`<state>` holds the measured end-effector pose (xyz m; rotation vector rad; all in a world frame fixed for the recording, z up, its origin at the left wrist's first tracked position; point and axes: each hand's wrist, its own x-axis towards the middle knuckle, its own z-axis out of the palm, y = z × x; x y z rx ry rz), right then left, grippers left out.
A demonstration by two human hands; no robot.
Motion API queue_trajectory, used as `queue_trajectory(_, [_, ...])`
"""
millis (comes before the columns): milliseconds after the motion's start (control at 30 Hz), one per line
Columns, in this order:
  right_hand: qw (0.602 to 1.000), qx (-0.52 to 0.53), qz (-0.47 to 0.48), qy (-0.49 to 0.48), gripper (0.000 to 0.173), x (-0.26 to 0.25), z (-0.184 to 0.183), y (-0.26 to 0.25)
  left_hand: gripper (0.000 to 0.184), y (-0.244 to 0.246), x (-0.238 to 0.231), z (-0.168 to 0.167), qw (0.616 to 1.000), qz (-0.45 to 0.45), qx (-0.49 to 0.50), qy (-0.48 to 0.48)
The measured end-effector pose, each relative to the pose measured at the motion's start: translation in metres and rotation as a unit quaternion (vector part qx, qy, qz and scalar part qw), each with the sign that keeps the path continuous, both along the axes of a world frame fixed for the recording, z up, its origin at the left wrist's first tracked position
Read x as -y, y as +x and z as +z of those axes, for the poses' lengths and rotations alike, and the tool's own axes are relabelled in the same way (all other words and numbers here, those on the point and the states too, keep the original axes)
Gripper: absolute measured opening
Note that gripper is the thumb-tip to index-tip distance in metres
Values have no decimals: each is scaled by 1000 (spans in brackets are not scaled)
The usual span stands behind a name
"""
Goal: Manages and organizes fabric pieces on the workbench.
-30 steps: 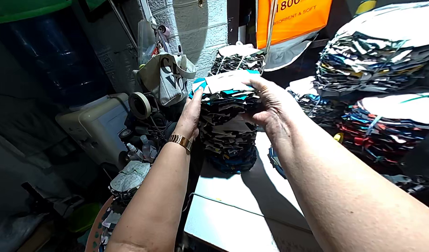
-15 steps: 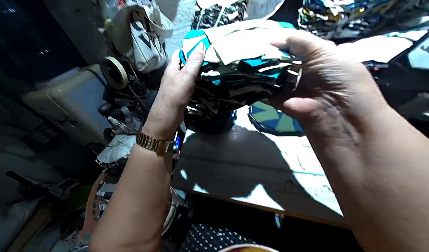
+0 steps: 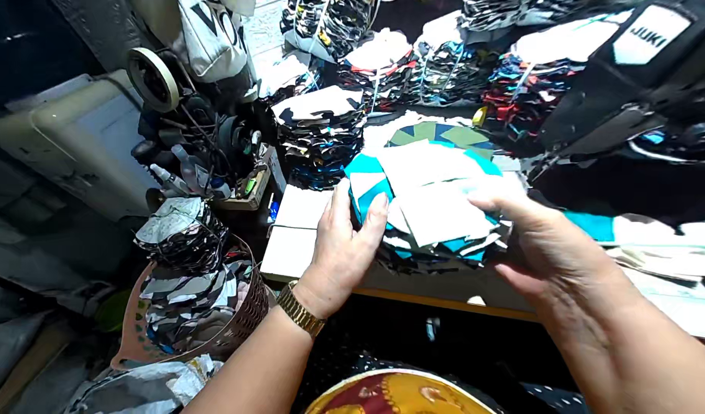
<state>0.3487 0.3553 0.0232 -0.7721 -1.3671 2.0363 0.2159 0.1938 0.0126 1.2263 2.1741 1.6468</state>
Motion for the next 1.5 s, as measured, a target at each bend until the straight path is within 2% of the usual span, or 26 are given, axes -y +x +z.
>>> queue_trajectory(100, [995, 66, 69, 40, 42, -15, -22, 1, 50, -2, -4, -29, 999, 14, 46, -10])
queue_trajectory(167, [992, 84, 73, 58, 47, -16, -23, -2, 51, -4, -10, -41, 996, 35, 84, 0])
queue_trajectory(300, [985, 120, 51, 109, 59, -15, -21, -4, 48, -3, 1, -27, 995, 19, 92, -41])
queue_trajectory(367, [966, 166, 29, 196, 72, -20, -22, -2, 48, -10, 7, -22, 995, 3, 71, -69])
queue_trajectory(433, [931, 213, 3, 297, 76, -23, -24, 3, 48, -25, 8, -22, 995, 7, 66, -79])
queue_trajectory(500, [908, 245, 4, 339, 75, -29, -24, 11, 47, -42, 15, -22, 994, 28, 24, -105])
queue_trajectory(600, [908, 247, 11, 338, 63, -39, -28, 25, 40, -65, 30, -33, 977, 56, -130, -162])
queue_trajectory(667, [883, 233, 0, 407, 47, -52, -36, 39, 30, -72, 37, -38, 957, 58, -196, -208])
queue_trajectory(733, [830, 235, 4, 506, 27, -68, -46, 55, 22, -71, 41, -35, 946, 53, -214, -238])
queue_trajectory(767, [797, 247, 14, 551, 22, -74, -50, 62, 17, -68, 42, -33, 947, 49, -218, -233])
queue_trajectory(833, [758, 263, 17, 597, 17, -78, -52, 70, 10, -66, 39, -34, 947, 53, -226, -221])
queue_trajectory(967, [735, 261, -12, 625, 1, -77, -55, 68, 9, -71, 34, -37, 939, 58, -260, -219])
queue_trajectory(1067, [724, 264, -20, 637, 5, -79, -55, 66, 8, -71, 38, -30, 930, 37, -282, -233])
queue_trajectory(1233, [707, 287, -20, 646, 2, -92, -54, 64, 6, -77, 41, -25, 926, 55, -258, -269])
queue_trajectory(1267, [709, 286, -19, 645, 2, -90, -50, 63, 9, -77, 41, -25, 932, 60, -253, -252])
queue_trajectory(1333, [713, 253, -34, 653, 18, -80, -34, 60, 29, -72, 37, -21, 954, 74, -228, -180])
queue_trajectory(1400, [722, 193, -64, 662, 35, -66, -17, 49, 44, -57, 28, -11, 982, 72, -144, -102])
queue_trajectory(1500, [767, 111, -48, 630, 43, -47, -4, 25, 56, -34, 5, 3, 999, 7, 33, -35])
